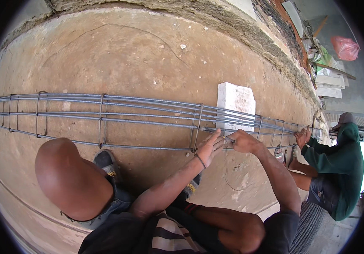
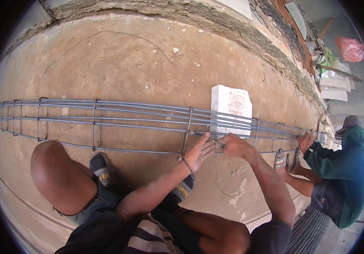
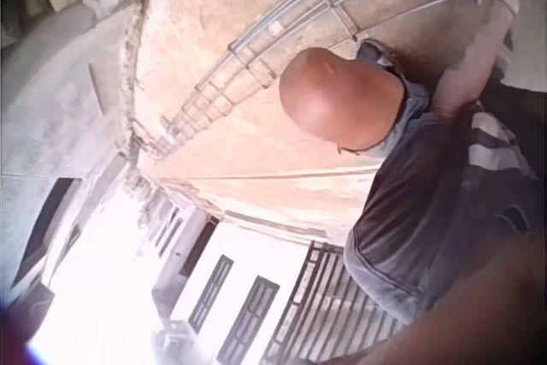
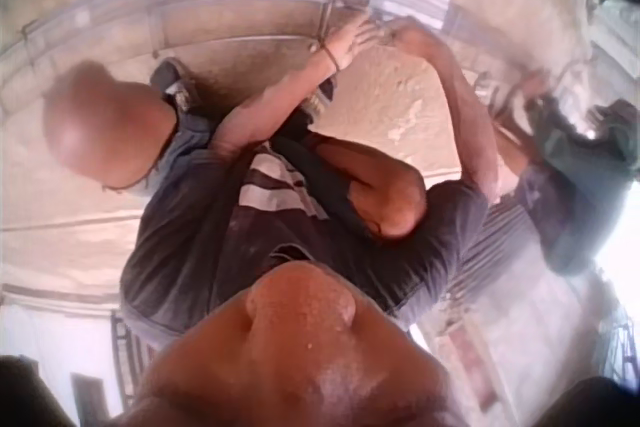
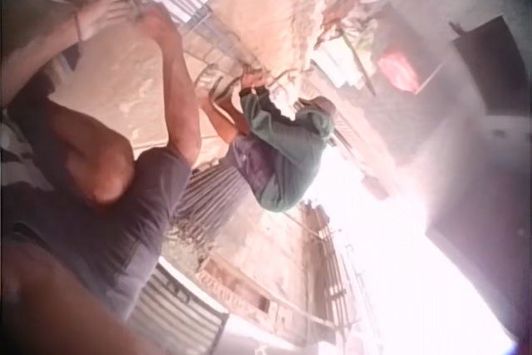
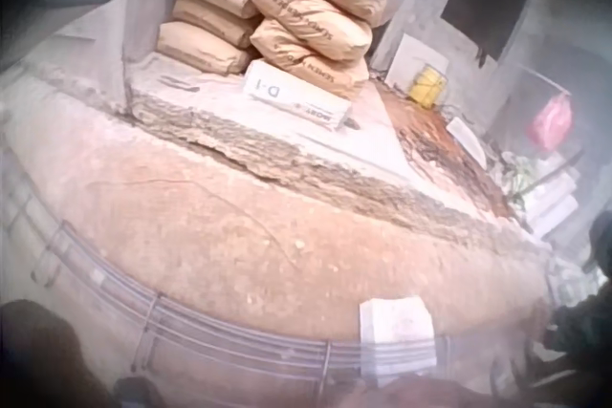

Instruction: The person constructs a rebar cage by aligning stirrups along metal rods, wrapping tie wire around the intersections, and twisting the wire with pliers.

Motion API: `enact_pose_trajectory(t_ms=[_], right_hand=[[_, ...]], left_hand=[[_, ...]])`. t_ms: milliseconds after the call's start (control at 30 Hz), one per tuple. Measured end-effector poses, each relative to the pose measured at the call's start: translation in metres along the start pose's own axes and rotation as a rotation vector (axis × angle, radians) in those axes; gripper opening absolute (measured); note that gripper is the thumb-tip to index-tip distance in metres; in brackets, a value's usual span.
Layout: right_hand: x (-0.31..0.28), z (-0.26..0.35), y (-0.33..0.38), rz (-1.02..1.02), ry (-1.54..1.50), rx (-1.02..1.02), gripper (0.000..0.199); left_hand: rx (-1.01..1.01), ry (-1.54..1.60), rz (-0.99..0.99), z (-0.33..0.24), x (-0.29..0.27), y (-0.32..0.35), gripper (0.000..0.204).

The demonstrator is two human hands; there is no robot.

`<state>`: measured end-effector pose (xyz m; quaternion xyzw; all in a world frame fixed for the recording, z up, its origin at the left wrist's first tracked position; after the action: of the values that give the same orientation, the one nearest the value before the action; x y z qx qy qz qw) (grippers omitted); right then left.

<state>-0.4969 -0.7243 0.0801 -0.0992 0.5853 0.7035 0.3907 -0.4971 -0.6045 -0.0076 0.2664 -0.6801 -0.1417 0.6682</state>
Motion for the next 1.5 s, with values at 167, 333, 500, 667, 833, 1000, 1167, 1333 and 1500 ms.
enact_pose_trajectory(t_ms=[167,333,500,667,833,1000,1167,1333,1500], right_hand=[[0.004,0.005,-0.006,-0.086,-0.07,-0.122,0.022],[0.029,0.014,0.011,0.119,-0.352,0.205,0.022],[0.019,0.041,0.026,0.319,-1.022,0.396,0.023],[-0.03,0.023,0.043,0.007,-0.573,0.241,0.029],[-0.078,0.109,0.073,-0.492,-0.205,0.143,0.047],[0.024,0.125,0.044,-0.383,1.149,0.296,0.065],[0.017,0.038,0.035,-0.428,0.669,0.464,0.045],[0.003,0.041,0.028,-0.237,0.363,0.397,0.015],[-0.007,0.002,0.011,-0.166,0.411,0.146,0.016]], left_hand=[[-0.008,0.01,-0.048,0.007,-0.012,-0.013,0.079],[0.019,0.152,0.054,0.007,0.001,-0.024,0.058],[0.097,0.565,0.242,-0.002,0.015,-0.02,0.024],[0.142,0.558,0.072,-0.002,0.022,-0.035,0.01],[0.244,0.567,-0.086,-0.006,-0.006,-0.048,0.006],[0.25,0.604,-0.19,0.002,0.003,-0.069,0.01],[0.177,0.641,-0.392,-0.006,0.026,-0.044,0.014],[0.143,0.597,-0.389,0.002,0.011,-0.031,0.009],[0.145,0.46,-0.292,0.007,0.007,-0.032,0.026]])
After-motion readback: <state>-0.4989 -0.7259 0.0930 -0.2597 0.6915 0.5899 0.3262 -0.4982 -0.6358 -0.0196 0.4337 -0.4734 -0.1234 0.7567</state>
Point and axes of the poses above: each hand's wrist, its own y-axis away from the middle knuckle, its own x-axis out of the palm, z = x × y, the point moved 6 cm from there along -y, towards the middle knuckle, and after that the axes turned 1 degree about -x, right-handed, at the moved point
